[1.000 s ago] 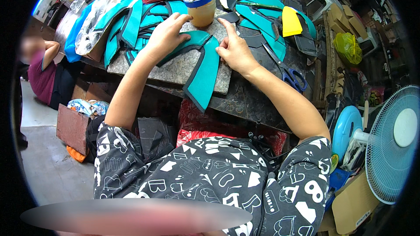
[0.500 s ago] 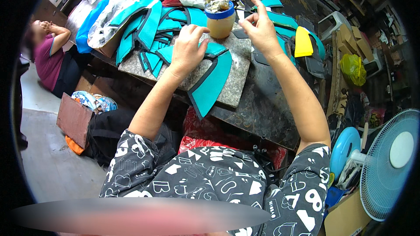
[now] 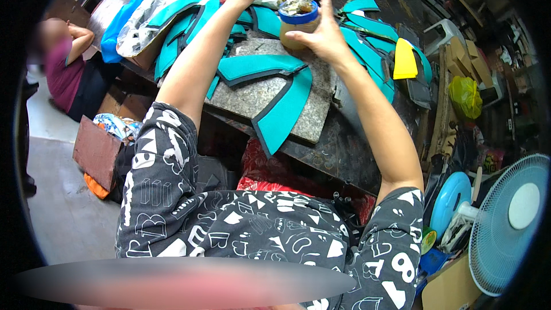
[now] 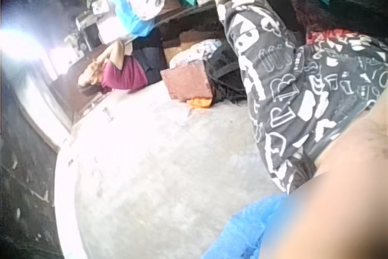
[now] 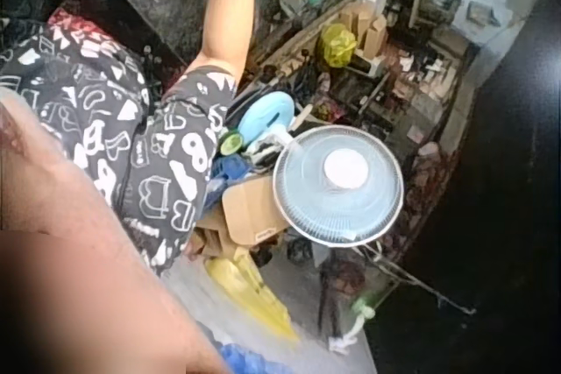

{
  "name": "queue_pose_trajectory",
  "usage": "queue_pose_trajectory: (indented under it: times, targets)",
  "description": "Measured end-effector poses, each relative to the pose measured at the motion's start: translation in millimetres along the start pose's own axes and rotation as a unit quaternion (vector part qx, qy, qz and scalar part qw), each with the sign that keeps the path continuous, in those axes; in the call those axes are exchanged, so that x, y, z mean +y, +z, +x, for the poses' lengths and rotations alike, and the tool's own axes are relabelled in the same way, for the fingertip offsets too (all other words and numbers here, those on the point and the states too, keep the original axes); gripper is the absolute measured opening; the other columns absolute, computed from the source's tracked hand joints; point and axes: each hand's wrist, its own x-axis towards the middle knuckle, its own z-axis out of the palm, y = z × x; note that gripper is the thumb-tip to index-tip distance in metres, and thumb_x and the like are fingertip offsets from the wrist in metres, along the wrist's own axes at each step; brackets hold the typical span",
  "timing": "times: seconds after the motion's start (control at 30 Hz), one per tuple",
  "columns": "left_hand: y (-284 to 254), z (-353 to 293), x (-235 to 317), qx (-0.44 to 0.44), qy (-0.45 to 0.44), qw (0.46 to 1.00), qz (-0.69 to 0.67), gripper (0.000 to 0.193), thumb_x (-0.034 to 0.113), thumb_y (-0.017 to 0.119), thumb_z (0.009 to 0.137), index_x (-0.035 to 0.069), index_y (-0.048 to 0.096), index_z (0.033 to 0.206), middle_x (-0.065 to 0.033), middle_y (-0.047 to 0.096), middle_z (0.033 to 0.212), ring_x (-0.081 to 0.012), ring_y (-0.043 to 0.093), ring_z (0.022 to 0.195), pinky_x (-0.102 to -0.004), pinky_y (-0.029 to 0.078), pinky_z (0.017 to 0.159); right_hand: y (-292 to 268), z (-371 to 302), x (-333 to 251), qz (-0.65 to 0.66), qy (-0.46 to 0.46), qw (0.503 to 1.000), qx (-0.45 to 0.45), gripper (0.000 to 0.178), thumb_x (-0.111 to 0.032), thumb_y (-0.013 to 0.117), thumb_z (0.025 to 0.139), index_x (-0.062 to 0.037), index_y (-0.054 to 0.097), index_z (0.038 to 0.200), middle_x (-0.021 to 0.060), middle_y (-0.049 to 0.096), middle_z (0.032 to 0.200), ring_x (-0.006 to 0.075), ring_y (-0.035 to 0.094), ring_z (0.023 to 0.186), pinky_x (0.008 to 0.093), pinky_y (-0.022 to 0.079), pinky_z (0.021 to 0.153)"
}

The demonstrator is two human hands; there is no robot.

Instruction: The person assembles shoe components by applying adhesive to black and teal foam pieces, pressing them together, and trimming edges with scissors. They handle multiple pieces one at a time, aligning and bonding them on a low work table.

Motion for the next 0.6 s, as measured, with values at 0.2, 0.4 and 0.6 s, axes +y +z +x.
queue_pose_trajectory:
  times: [0.2, 0.4, 0.6]
  targets:
    - [-32.6, -23.5, 58.4, -0.149, 0.211, 0.948, -0.184, 0.069, 0.045, 0.069, 0.084, 0.001, 0.053, 0.134, -0.0231, 0.057, 0.131, -0.0407, 0.056, 0.119, -0.0469, 0.045, 0.102, 14.7, -0.9, 20.9, -0.034, 0.043, 0.998, 0.027, 0.133, -0.008, 0.089, 0.067, -0.0074, -0.009, 0.157, 0.0208, 0.051, 0.139, 0.0271, 0.053, 0.127, 0.0367, 0.043, 0.106]
    - [-63.6, -123.7, 92.6, -0.110, 0.363, 0.925, 0.003, 0.083, 0.063, 0.072, 0.076, 0.009, 0.053, 0.137, -0.0224, 0.054, 0.135, -0.0427, 0.055, 0.121, -0.0474, 0.044, 0.104, 18.9, -3.4, 45.9, 0.110, 0.022, 0.994, -0.009, 0.129, -0.011, 0.084, 0.076, -0.0077, -0.020, 0.153, 0.0175, 0.068, 0.117, 0.0236, 0.068, 0.105, 0.0340, 0.054, 0.094]
    - [-61.4, -114.5, 95.0, -0.149, 0.395, 0.904, 0.065, 0.078, 0.056, 0.076, 0.076, 0.012, 0.053, 0.137, -0.0183, 0.053, 0.136, -0.0391, 0.053, 0.124, -0.0457, 0.044, 0.104, 13.4, -7.8, 49.0, -0.093, 0.009, 0.996, 0.014, 0.130, -0.015, 0.084, 0.077, -0.0040, -0.022, 0.151, 0.0139, 0.068, 0.121, 0.0233, 0.066, 0.112, 0.0346, 0.049, 0.101]
